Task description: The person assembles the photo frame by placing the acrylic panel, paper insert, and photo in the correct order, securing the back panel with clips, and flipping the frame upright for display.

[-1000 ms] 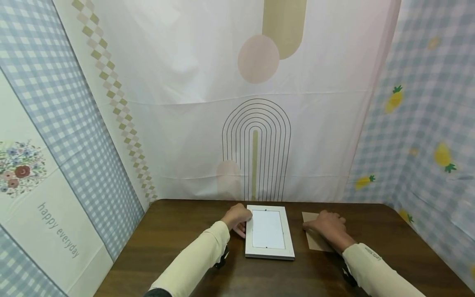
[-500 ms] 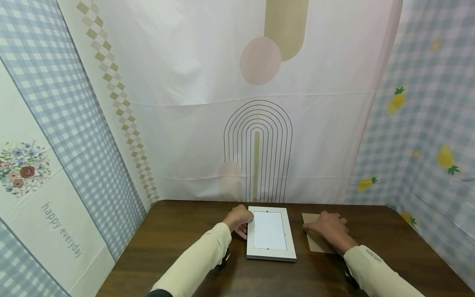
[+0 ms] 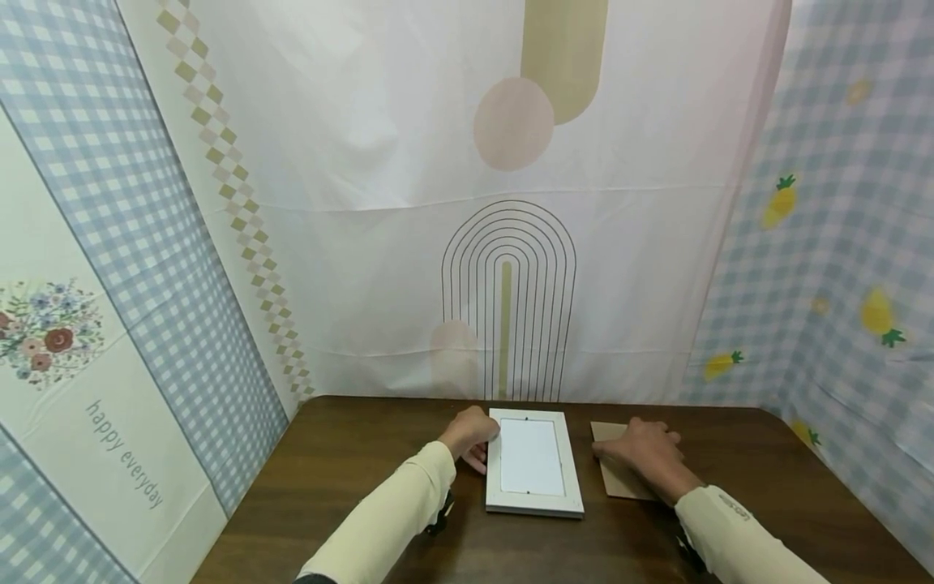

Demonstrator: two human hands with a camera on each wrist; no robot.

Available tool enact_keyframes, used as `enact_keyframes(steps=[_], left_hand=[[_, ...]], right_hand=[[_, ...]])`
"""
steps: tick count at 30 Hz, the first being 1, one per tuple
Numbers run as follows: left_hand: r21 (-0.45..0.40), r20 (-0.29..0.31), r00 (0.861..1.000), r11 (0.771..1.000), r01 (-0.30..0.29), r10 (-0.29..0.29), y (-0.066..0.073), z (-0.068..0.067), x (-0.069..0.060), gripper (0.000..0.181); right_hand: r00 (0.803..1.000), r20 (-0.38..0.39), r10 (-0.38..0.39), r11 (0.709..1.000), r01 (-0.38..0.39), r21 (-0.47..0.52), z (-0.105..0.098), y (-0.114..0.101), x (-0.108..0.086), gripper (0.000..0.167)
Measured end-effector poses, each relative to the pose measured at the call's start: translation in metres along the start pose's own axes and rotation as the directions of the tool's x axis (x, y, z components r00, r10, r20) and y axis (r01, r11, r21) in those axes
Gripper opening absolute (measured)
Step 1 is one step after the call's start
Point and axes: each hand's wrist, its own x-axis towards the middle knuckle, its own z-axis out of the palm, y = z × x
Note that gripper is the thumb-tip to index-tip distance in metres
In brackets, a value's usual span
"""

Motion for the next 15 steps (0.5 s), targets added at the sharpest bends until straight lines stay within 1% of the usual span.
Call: enact_keyframes(steps=[2, 5, 6, 10, 15], left_hand=[[-0.005, 0.002, 1.000, 1.000, -0.001, 0.001, 0.001, 0.000, -0.002, 0.021], [-0.009, -0.002, 1.000, 1.000, -0.006, 0.006, 0.011, -0.005, -0.025, 0.017], [-0.012, -0.002, 1.000, 1.000, -0.009, 0.009, 0.012, -0.005, -0.027, 0.016], [-0.004, -0.012, 1.000, 1.000, -0.013, 0.013, 0.014, -0.006, -0.032, 0.014], [0.005, -0.009, 1.000, 1.000, -0.010, 0.010, 0.013, -0.006, -0.031, 0.015]], right_hand=[[1.000, 0.003, -0.003, 1.000, 0.003, 0.002, 0.000, -0.001, 0.000, 0.098], [1.000, 0.002, -0.014, 1.000, 0.014, 0.013, 0.001, -0.002, -0.001, 0.100], [1.000, -0.001, -0.020, 1.000, 0.020, 0.017, 0.000, -0.003, -0.002, 0.100], [0.999, -0.015, -0.047, 0.999, 0.047, 0.027, -0.001, -0.007, -0.004, 0.102], [0.995, -0.042, -0.090, 0.996, 0.090, -0.004, -0.002, -0.012, -0.007, 0.104]])
